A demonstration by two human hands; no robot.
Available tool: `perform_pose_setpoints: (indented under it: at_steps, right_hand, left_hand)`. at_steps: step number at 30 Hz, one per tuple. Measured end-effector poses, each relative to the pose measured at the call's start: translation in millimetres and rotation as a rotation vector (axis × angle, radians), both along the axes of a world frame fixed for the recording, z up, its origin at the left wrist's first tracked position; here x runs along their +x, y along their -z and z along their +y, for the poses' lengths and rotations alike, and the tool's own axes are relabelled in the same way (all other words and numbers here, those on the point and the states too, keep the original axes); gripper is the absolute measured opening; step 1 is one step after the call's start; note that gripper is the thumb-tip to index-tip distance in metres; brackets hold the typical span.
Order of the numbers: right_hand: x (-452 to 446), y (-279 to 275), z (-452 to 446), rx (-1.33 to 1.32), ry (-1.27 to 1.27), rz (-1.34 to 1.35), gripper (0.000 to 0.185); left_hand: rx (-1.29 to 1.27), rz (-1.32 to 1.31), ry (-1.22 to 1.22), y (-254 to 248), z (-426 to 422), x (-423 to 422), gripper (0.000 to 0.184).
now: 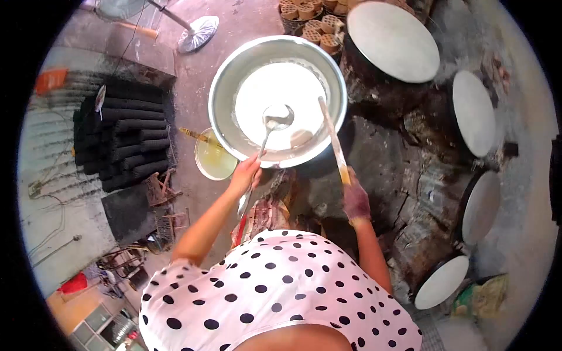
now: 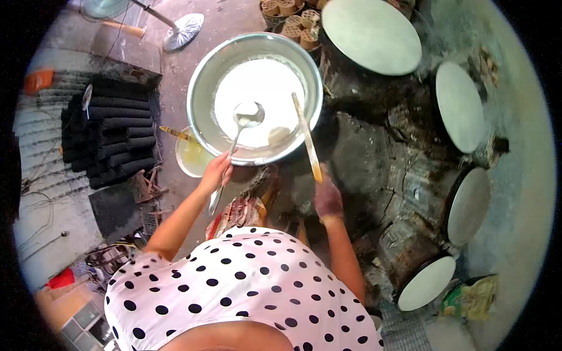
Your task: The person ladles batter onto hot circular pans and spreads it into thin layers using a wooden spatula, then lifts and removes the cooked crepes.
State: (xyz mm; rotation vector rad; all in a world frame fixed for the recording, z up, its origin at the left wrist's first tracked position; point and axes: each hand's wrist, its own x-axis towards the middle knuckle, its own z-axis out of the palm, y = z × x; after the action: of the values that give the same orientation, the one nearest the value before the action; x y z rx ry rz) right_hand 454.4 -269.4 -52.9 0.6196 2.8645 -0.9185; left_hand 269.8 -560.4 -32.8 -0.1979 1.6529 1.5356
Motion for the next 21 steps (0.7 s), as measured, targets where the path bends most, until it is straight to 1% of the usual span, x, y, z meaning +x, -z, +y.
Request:
perform_pose_setpoints:
  at_steps: [1, 2, 3, 4, 6, 7, 8, 9, 10, 11, 12, 13, 14, 15, 17, 18, 20, 21]
  right_hand:
    - [-39, 19, -2, -0.081, 0.076, 0.015, 0.048]
    - [-83, 29, 1, -0.149, 0.035, -0.137, 0.047]
    - [-103, 38, 6, -0.082, -0.067, -0.008, 0.045]
    - [-139, 59, 9, -0.013, -0.029, -0.314, 0.049]
    - [-182, 51, 9, -0.022, 0.052, -0.393, 0.05]
    - [-189, 70, 8, 0.031, 0.094, -0.432, 0.044]
    - [-196, 62, 5, 0.038, 0.093, -0.45, 0.044]
    - [-202, 43, -4, -0.041, 0.01, -0.468, 0.041]
    - [-200, 30, -8, -0.119, -0.075, -0.484, 0.039]
    - [-193, 37, -5, -0.234, -0.029, -0.31, 0.034]
    - [-196, 46, -3, -0.229, -0.031, -0.319, 0.034]
    - [-194, 55, -2, -0.167, 0.05, -0.406, 0.034]
    - [-196, 60, 0, -0.102, 0.133, -0.483, 0.034]
    - [-202, 60, 0, -0.1, 0.14, -0.476, 0.034]
    - [-199, 58, -7, -0.226, 0.02, -0.193, 0.038]
    - [-189, 69, -13, -0.229, 0.024, -0.207, 0.038]
    - [-170, 107, -28, 0.035, 0.002, -0.43, 0.043]
    - [-159, 122, -39, 0.033, 0.007, -0.421, 0.043]
  left_hand:
    - [0.042, -0.04, -0.014, 36, 4, -36, 0.037]
    - [0.082, -0.086, -0.028, 73, 8, -74, 0.035]
    - [0.084, -0.094, -0.029, 94, 20, -96, 0.033]
    - [0.079, -0.116, -0.031, 121, 24, -128, 0.03]
    - [-0.002, -0.205, -0.028, 161, 33, -176, 0.033]
    - [0.005, -0.223, -0.032, 169, 37, -193, 0.033]
    - [-0.057, -0.175, 0.025, 176, 42, -206, 0.031]
    - [-0.119, -0.12, 0.084, 179, 45, -219, 0.03]
    - [-0.11, -0.13, 0.082, 181, 49, -226, 0.03]
    - [-0.209, -0.053, 0.197, 182, 51, -234, 0.031]
    - [-0.309, 0.029, 0.313, 183, 53, -239, 0.032]
    - [-0.303, 0.017, 0.318, 194, 54, -234, 0.032]
    - [-0.362, 0.215, 0.371, 213, 56, -229, 0.032]
    - [-0.422, 0.426, 0.42, 219, 60, -232, 0.032]
    - [-0.378, 0.329, 0.395, 225, 68, -228, 0.031]
    - [-0.29, 0.275, 0.386, 217, 72, -222, 0.03]
    - [-0.087, -0.175, 0.116, 200, 92, -205, 0.023]
    - [0.039, -0.271, 0.06, 196, 100, -195, 0.018]
